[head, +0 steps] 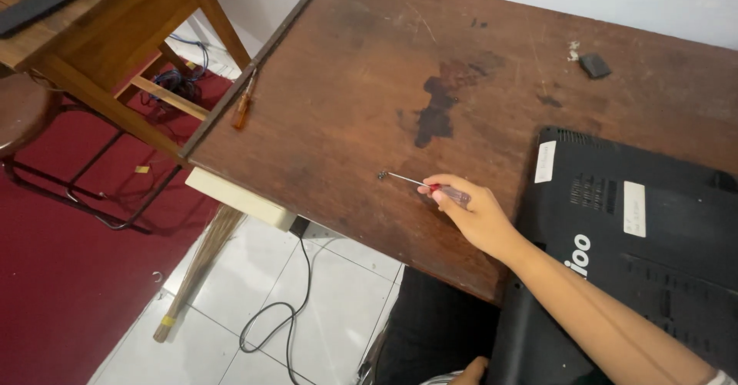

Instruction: Using a screwdriver to remove screws from the back panel of an all-in-one computer for repair

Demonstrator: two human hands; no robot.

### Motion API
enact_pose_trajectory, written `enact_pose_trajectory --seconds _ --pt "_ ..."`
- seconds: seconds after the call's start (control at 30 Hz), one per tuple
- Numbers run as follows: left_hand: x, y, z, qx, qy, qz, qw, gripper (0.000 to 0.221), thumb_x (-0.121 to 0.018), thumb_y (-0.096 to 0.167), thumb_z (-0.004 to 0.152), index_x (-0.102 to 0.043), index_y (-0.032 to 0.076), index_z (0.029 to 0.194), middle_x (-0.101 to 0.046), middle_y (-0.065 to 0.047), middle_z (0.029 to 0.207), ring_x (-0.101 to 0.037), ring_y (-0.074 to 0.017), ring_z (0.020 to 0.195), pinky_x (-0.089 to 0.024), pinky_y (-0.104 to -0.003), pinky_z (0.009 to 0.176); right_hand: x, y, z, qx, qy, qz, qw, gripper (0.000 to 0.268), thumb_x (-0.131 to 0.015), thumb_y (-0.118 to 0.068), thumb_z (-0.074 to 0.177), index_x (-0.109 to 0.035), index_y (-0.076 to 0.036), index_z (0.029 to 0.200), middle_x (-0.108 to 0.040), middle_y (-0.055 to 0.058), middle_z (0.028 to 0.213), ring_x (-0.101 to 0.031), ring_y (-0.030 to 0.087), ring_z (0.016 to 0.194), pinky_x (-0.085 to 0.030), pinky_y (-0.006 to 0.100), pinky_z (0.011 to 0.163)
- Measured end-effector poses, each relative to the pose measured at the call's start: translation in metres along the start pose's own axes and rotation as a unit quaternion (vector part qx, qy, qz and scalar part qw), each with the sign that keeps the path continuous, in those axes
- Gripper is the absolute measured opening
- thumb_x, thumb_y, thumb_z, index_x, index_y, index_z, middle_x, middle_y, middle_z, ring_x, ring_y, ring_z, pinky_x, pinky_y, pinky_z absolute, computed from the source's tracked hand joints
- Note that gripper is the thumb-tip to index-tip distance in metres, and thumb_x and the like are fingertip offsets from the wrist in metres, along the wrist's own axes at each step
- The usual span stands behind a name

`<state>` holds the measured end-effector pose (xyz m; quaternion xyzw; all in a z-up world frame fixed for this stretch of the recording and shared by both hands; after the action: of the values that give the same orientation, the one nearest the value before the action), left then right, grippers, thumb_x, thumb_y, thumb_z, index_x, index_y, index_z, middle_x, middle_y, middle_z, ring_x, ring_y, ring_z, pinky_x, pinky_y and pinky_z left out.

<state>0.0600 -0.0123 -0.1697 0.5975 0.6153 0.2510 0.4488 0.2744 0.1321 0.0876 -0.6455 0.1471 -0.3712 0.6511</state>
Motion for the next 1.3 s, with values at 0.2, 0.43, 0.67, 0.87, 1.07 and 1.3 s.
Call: enact_pose_trajectory --seconds 0.2,0.43,0.67,0.87,1.07,1.3 --pt "0.002 -0.012 0.006 -0.013 -0.008 0.019 1.000 0.060 -0.055 0.042 0.093 -0.036 0.018 0.145 -0.056 -0.011 0.129 -0.056 -0.0160 0.114 -0.038 -0.028 0.106 0.005 0.001 -0.003 -0.011 0.007 -0.047 0.999 0.027 -0.065 -0.010 0.097 -0.075 -0.011 0.122 -0.079 0.015 0.108 -0.075 0.024 0.100 -0.064 0.040 0.082" --pt "0.009 -0.012 0.008 -0.032 -0.025 0.056 0.998 0.069 -0.059 0.045 0.089 -0.034 0.015 0.146 -0.055 -0.011 0.131 -0.055 -0.0158 0.116 -0.037 -0.029 0.108 0.010 -0.007 -0.006 0.005 0.037 -0.010 0.999 0.023 -0.064 -0.007 0.097 -0.075 -0.006 0.117 -0.079 0.017 0.104 -0.074 0.023 0.097 -0.065 0.035 0.079" --pt "0.010 -0.036 0.029 0.105 0.040 -0.245 0.963 0.047 -0.036 0.056 0.101 -0.050 0.031 0.137 -0.060 -0.006 0.139 -0.059 -0.0145 0.123 -0.042 -0.023 0.110 0.028 0.005 -0.016 -0.043 0.056 0.094 0.993 0.024 -0.057 -0.019 0.100 -0.070 -0.004 0.115 -0.080 0.014 0.109 -0.074 0.016 0.107 -0.061 0.027 0.081" --pt "0.065 0.176 -0.096 -0.315 0.223 0.046 0.921 0.030 -0.075 0.012 0.088 -0.057 0.015 0.111 -0.055 -0.002 0.118 -0.061 -0.0088 0.081 -0.046 -0.023 0.083 0.080 0.006 -0.081 -0.009 0.143 0.177 0.974 0.037 -0.057 -0.030 0.101 -0.068 0.005 0.106 -0.077 0.026 0.093 -0.073 0.024 0.076 -0.058 0.029 0.073" --pt "0.063 0.209 -0.079 -0.264 0.296 0.013 0.918 0.024 -0.062 0.011 0.095 -0.063 0.014 0.119 -0.069 -0.002 0.111 -0.066 -0.0120 0.098 -0.053 -0.028 0.086 0.173 0.031 -0.137 0.043 0.253 0.238 0.937 0.043 -0.059 -0.036 0.103 -0.063 0.003 0.087 -0.065 0.016 0.078 -0.066 0.024 0.062 -0.056 0.032 0.062" --pt "0.042 0.214 -0.044 -0.252 0.286 0.017 0.924 0.025 -0.063 0.008 0.094 -0.063 0.014 0.118 -0.071 -0.005 0.109 -0.068 -0.0126 0.100 -0.055 -0.028 0.088 0.191 0.000 -0.138 0.079 0.278 0.195 0.937 0.052 -0.051 -0.044 0.107 -0.058 -0.004 0.074 -0.052 0.006 0.063 -0.052 0.019 0.051 -0.043 0.029 0.055"
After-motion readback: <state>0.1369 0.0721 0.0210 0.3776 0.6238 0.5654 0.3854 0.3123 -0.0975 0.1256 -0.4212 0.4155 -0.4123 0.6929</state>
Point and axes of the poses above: each hand's wrist, its own z-axis towards the middle knuckle, its own x-axis out of the back of the hand, y = z × x, the point moved 7 cm from there along z, towards the middle knuckle
